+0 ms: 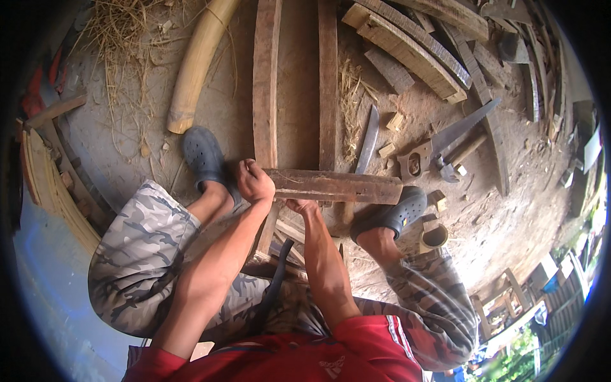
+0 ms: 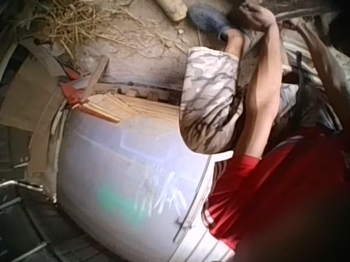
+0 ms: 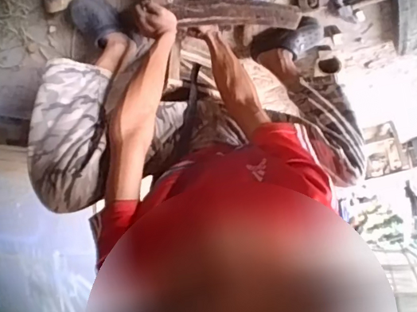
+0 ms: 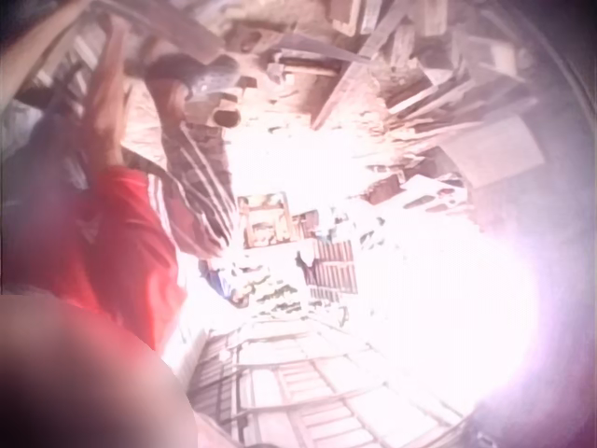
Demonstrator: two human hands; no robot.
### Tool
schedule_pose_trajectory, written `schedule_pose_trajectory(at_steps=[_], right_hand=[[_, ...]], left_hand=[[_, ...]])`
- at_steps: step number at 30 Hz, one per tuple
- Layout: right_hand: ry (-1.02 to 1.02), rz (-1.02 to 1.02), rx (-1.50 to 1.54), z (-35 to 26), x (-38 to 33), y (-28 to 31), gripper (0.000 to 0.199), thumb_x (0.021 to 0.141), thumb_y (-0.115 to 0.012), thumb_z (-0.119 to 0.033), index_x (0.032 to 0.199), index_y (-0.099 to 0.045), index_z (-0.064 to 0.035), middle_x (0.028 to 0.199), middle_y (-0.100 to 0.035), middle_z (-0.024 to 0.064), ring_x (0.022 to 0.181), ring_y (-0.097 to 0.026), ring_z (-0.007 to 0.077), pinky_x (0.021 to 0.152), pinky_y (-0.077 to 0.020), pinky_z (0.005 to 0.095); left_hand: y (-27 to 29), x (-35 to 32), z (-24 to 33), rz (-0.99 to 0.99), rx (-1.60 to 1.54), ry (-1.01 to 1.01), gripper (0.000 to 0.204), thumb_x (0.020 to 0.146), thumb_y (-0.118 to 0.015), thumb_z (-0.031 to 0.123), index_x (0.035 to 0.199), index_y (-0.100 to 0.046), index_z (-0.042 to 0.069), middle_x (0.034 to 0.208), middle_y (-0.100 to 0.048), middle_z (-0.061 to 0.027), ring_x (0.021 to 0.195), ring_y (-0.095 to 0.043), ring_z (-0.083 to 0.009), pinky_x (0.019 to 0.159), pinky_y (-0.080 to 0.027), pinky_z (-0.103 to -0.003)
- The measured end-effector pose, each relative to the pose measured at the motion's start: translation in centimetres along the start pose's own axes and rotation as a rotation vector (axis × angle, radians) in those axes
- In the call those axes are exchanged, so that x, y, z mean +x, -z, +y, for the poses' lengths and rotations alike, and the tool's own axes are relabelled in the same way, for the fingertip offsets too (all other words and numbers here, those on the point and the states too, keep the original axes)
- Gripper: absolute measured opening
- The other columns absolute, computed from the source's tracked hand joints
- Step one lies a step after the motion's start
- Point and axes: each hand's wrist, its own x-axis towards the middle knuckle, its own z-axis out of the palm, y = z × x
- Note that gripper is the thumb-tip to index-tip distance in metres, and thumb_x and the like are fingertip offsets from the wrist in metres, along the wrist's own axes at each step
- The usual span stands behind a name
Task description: The person sits on the floor and uses a knife to carve and shape small wooden pieces. They repeatedly adjust the wood, scrape surfaces, and remove shavings while assembling a small wooden frame.
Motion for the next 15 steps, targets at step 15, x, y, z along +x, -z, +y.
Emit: schedule_pose_trajectory(at_steps=[15], right_hand=[[-0.219,0.075,-0.651,1.8,-5.5,-0.7,0.011,0.095,-0.064,-0.013,0.103,-0.066,-0.0052,0.086,-0.060,0.0003,0.075,-0.053,0.0121,0.069,-0.0439,0.0288]], left_hand=[[-0.4,0.3,-0.1,-0.013,-0.009,0.025,0.037,0.097,-0.040,0.036,0.099,-0.061,0.005,0.098,-0.067,-0.0196,0.092,-0.062,-0.0418,0.078,-0.048,-0.050]])
